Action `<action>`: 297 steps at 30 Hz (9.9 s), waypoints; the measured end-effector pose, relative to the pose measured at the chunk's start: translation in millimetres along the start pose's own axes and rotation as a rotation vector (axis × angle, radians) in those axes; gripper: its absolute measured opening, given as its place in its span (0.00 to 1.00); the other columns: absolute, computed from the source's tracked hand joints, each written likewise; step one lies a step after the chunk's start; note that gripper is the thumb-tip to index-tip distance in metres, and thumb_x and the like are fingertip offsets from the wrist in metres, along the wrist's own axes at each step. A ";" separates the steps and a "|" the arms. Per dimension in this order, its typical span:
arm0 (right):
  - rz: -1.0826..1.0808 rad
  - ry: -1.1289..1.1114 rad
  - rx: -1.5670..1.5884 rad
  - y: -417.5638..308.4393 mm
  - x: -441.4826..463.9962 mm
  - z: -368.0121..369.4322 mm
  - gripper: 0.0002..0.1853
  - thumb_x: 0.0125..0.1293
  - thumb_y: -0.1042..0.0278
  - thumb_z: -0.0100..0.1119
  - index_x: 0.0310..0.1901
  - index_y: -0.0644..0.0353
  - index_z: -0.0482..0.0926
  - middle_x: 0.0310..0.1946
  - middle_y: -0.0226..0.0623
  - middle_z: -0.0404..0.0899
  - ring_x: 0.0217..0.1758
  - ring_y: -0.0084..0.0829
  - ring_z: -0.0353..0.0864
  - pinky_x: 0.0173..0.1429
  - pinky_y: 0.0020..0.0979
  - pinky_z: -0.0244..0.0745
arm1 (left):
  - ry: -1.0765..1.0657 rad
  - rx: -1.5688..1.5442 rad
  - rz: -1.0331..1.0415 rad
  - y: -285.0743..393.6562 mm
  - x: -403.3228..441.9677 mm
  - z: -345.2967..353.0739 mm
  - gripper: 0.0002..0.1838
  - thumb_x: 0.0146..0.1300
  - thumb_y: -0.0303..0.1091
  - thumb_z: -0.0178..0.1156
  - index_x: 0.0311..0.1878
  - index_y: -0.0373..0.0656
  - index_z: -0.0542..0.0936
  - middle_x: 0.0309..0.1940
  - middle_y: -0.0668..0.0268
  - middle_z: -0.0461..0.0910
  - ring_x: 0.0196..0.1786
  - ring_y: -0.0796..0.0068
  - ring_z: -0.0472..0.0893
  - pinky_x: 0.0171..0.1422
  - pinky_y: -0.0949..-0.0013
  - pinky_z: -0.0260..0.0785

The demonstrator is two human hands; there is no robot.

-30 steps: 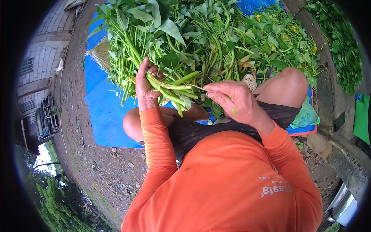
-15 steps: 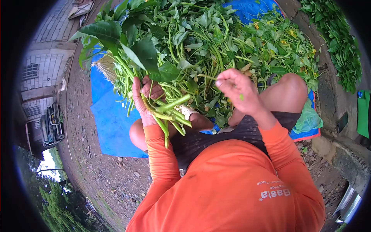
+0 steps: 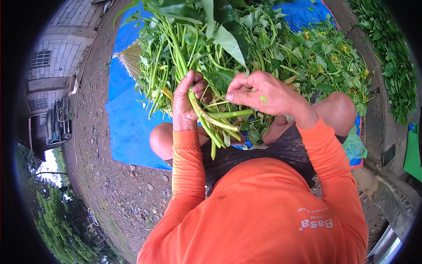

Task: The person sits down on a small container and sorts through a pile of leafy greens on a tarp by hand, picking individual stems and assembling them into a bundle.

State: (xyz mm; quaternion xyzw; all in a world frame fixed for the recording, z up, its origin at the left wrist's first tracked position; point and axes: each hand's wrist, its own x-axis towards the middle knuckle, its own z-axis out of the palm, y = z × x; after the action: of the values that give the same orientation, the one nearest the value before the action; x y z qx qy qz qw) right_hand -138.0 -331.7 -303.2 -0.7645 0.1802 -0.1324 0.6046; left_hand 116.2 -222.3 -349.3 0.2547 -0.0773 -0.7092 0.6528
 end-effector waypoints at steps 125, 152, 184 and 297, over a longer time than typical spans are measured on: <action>-0.245 0.947 -0.488 58.3 55.3 8.1 0.12 0.73 0.76 0.72 0.56 0.65 0.90 0.42 0.28 0.78 0.38 0.19 0.75 0.43 0.26 0.75 | 0.733 0.230 0.351 -72.7 66.8 -36.2 0.18 0.65 0.38 0.80 0.32 0.39 0.79 0.25 0.63 0.81 0.22 0.72 0.79 0.27 0.67 0.74; 0.009 0.670 -0.190 50.2 105.5 42.5 0.31 0.73 0.51 0.72 0.69 0.63 0.78 0.52 0.48 0.77 0.42 0.42 0.79 0.56 0.44 0.79 | 0.680 0.669 0.251 -82.4 30.7 -73.4 0.06 0.59 0.25 0.72 0.38 0.33 0.86 0.27 0.67 0.84 0.27 0.78 0.79 0.32 0.65 0.72; 0.297 -0.106 0.494 94.4 39.2 122.4 0.37 0.88 0.34 0.37 0.64 0.63 0.82 0.48 0.40 0.88 0.53 0.31 0.88 0.52 0.34 0.84 | 0.837 0.284 0.411 -18.5 13.2 -62.9 0.11 0.69 0.33 0.76 0.37 0.42 0.83 0.26 0.67 0.81 0.26 0.75 0.81 0.31 0.67 0.79; -0.012 0.847 0.692 82.7 48.7 -135.3 0.18 0.75 0.66 0.74 0.61 0.61 0.84 0.45 0.24 0.85 0.40 0.18 0.79 0.46 0.25 0.77 | 0.714 0.417 0.242 -41.2 51.6 -42.7 0.20 0.70 0.46 0.77 0.49 0.41 0.83 0.32 0.69 0.82 0.28 0.74 0.81 0.34 0.66 0.78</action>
State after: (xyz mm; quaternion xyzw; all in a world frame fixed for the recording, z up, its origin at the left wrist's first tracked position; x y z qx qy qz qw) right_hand -160.6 -488.4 -352.7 -0.4016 0.3496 -0.4837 0.6947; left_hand 98.5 -257.0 -417.5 0.5996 -0.0175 -0.4642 0.6517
